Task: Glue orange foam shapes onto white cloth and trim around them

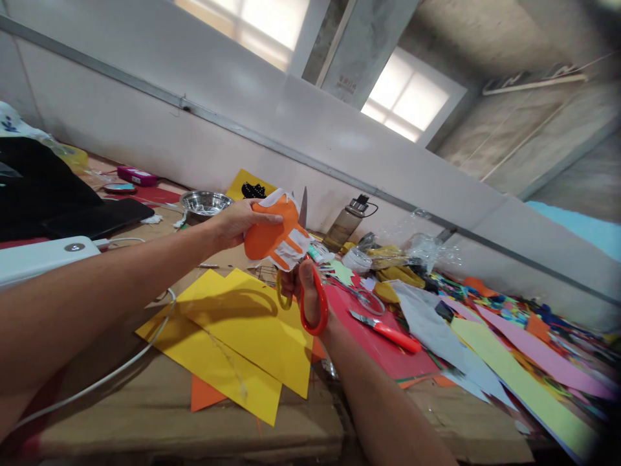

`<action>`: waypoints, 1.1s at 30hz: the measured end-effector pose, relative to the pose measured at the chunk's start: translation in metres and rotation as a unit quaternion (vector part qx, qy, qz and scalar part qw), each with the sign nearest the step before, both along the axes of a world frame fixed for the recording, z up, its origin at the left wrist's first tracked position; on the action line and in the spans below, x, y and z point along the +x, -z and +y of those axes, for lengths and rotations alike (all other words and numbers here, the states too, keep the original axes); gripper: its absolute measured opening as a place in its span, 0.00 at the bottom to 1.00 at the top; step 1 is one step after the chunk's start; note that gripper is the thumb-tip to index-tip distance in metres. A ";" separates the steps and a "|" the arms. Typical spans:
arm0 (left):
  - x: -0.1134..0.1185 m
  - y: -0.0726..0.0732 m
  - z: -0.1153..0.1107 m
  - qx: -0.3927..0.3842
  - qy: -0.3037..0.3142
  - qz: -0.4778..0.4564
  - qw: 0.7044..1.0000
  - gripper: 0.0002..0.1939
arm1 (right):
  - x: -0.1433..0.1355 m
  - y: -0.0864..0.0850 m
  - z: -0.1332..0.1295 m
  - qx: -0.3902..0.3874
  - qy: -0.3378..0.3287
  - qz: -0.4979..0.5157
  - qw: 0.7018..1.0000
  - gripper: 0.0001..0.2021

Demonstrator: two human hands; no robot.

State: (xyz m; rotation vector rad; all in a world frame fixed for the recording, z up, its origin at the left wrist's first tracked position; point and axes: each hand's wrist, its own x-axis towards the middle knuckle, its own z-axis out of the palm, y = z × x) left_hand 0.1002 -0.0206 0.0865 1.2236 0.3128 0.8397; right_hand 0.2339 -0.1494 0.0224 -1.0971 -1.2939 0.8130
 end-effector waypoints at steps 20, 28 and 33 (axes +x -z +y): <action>0.003 0.002 -0.001 0.020 0.006 -0.012 1.000 0.19 | 0.001 0.008 0.008 0.039 0.030 -0.026 0.998 0.31; 0.004 0.000 -0.005 0.001 -0.012 -0.009 1.000 0.19 | 0.004 0.009 0.007 0.029 0.022 -0.013 0.999 0.29; 0.004 0.001 -0.003 0.005 0.000 -0.011 1.000 0.20 | 0.003 0.008 0.005 0.026 0.019 -0.003 0.999 0.28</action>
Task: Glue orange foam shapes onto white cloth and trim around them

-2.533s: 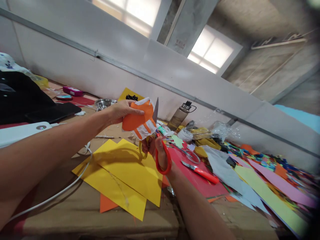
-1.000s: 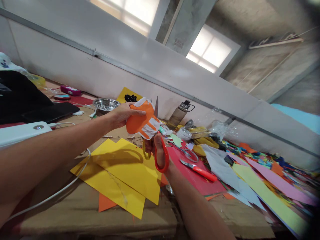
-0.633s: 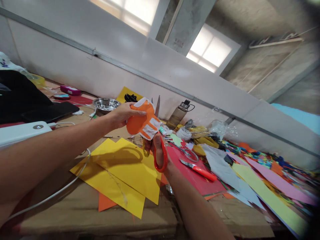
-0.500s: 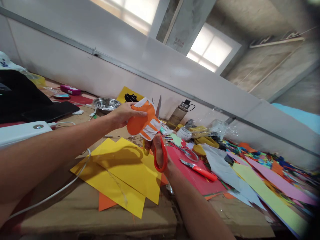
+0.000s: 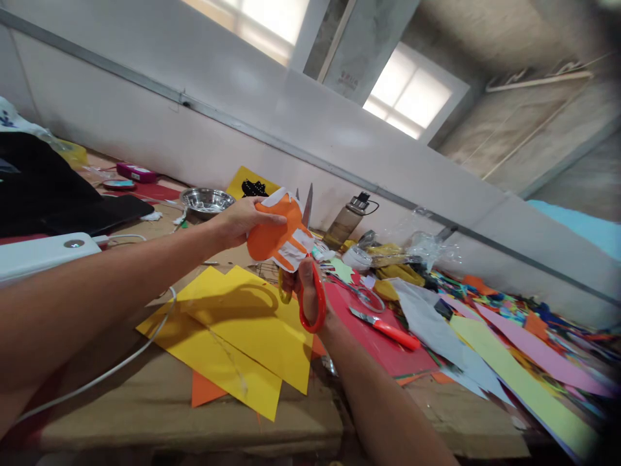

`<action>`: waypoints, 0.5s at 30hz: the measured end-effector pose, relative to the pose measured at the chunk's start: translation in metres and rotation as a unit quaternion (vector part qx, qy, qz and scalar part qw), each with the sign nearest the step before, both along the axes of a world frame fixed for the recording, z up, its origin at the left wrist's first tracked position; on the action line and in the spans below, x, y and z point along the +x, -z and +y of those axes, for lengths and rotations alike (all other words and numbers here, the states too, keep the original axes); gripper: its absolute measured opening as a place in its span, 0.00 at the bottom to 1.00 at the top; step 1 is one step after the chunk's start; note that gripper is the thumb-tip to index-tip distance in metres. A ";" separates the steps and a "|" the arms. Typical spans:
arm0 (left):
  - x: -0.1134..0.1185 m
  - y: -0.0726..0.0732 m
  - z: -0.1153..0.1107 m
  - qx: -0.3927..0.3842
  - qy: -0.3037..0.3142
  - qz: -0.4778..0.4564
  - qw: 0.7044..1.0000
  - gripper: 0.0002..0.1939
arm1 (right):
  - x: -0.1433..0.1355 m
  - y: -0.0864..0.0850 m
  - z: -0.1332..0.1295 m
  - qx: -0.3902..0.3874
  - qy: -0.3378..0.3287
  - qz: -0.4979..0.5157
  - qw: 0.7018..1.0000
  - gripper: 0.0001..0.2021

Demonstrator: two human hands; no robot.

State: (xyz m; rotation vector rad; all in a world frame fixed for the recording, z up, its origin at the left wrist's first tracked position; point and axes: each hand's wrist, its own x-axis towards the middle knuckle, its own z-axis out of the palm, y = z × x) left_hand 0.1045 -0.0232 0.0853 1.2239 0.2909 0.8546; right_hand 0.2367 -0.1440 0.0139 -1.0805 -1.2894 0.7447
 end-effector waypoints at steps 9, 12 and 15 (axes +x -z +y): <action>0.001 0.000 -0.003 -0.012 -0.014 0.004 1.000 0.20 | -0.002 -0.004 -0.003 -0.011 0.006 0.014 1.000 0.29; 0.001 0.000 -0.003 -0.010 -0.010 0.002 1.000 0.20 | -0.003 -0.005 -0.003 -0.013 0.009 0.018 1.000 0.30; 0.000 -0.001 -0.003 -0.006 0.001 -0.003 1.000 0.19 | -0.005 -0.006 -0.004 -0.016 0.013 0.021 1.000 0.31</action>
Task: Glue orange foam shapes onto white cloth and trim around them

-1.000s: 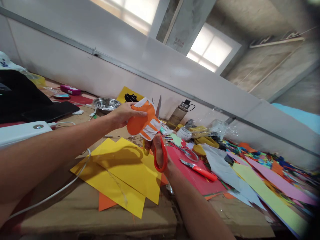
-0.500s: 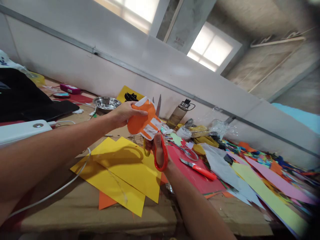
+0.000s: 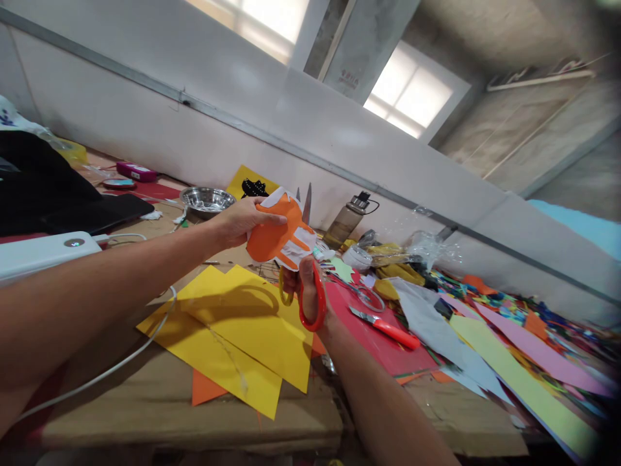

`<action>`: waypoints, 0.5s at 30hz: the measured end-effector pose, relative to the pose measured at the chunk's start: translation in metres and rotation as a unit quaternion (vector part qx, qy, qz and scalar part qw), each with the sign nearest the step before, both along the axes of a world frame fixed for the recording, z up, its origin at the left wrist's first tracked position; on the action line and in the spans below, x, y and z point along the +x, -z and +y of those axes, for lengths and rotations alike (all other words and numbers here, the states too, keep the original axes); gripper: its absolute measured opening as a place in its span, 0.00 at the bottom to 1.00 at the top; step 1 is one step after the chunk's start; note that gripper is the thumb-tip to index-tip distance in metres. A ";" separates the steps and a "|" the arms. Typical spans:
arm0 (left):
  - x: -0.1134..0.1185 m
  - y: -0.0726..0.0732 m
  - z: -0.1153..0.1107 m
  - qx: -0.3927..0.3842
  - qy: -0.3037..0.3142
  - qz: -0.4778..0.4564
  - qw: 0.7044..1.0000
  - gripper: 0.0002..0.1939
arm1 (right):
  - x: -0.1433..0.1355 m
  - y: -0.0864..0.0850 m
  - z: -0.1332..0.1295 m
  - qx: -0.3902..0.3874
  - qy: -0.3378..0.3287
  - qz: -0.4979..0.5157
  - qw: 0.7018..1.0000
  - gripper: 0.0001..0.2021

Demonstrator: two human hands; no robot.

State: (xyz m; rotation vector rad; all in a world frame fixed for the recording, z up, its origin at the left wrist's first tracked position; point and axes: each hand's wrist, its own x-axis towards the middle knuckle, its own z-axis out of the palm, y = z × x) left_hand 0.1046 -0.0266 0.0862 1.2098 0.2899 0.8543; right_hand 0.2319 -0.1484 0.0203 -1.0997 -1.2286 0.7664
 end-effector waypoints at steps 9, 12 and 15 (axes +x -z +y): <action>-0.001 0.001 0.000 0.007 -0.006 0.006 1.000 0.18 | 0.002 0.003 0.002 0.003 0.010 -0.001 1.000 0.31; 0.000 0.002 0.000 0.008 -0.002 0.018 1.000 0.16 | 0.003 0.005 0.004 0.009 0.011 -0.010 1.000 0.31; 0.001 0.002 0.001 0.004 -0.003 0.025 1.000 0.15 | 0.003 0.007 0.004 0.018 0.016 -0.030 0.999 0.31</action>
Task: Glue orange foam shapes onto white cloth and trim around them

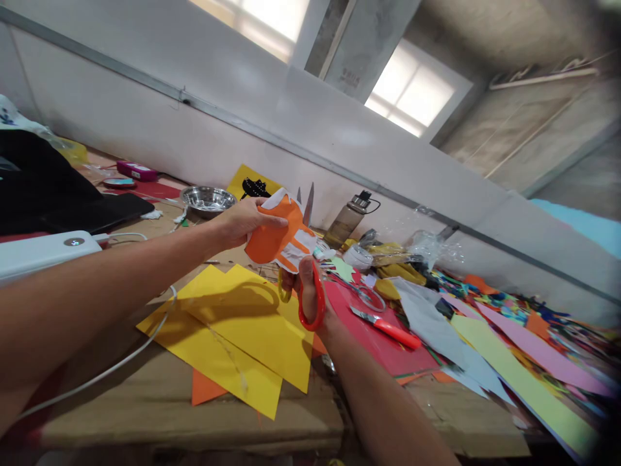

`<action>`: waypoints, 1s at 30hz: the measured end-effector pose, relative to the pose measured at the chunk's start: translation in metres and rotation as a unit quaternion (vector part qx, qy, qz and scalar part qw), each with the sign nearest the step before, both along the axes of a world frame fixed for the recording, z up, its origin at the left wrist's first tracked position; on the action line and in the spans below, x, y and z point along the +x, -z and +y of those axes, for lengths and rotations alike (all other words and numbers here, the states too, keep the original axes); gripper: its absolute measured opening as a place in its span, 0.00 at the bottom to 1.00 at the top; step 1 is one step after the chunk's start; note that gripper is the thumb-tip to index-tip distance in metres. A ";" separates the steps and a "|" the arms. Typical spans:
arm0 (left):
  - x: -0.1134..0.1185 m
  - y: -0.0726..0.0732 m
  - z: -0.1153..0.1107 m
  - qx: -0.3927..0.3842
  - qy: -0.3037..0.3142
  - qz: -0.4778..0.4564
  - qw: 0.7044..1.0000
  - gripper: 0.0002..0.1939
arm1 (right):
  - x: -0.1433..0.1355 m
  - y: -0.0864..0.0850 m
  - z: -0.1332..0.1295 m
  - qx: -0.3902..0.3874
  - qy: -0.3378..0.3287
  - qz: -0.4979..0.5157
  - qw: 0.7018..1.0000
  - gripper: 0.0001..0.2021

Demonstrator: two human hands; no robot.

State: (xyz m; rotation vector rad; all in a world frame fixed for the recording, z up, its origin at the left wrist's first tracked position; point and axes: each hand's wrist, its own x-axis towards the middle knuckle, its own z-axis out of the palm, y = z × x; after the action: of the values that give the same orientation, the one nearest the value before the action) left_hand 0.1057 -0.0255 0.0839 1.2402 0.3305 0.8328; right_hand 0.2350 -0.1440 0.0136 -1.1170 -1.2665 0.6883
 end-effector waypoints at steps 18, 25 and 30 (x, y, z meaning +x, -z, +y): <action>-0.002 -0.002 0.000 0.025 0.008 -0.006 1.000 0.16 | -0.009 -0.011 -0.009 -0.018 -0.005 0.027 0.999 0.29; -0.005 -0.007 -0.004 0.020 -0.013 0.012 1.000 0.17 | -0.008 -0.011 -0.008 -0.027 0.002 0.026 0.999 0.30; -0.006 -0.005 -0.001 0.033 -0.008 -0.001 0.999 0.19 | -0.007 -0.010 -0.007 -0.035 -0.001 0.028 0.999 0.29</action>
State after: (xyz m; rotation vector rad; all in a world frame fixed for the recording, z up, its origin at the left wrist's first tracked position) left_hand 0.1001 -0.0262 0.0891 1.2985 0.3136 0.8642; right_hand 0.2278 -0.1510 0.0239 -1.1470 -1.2043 0.7647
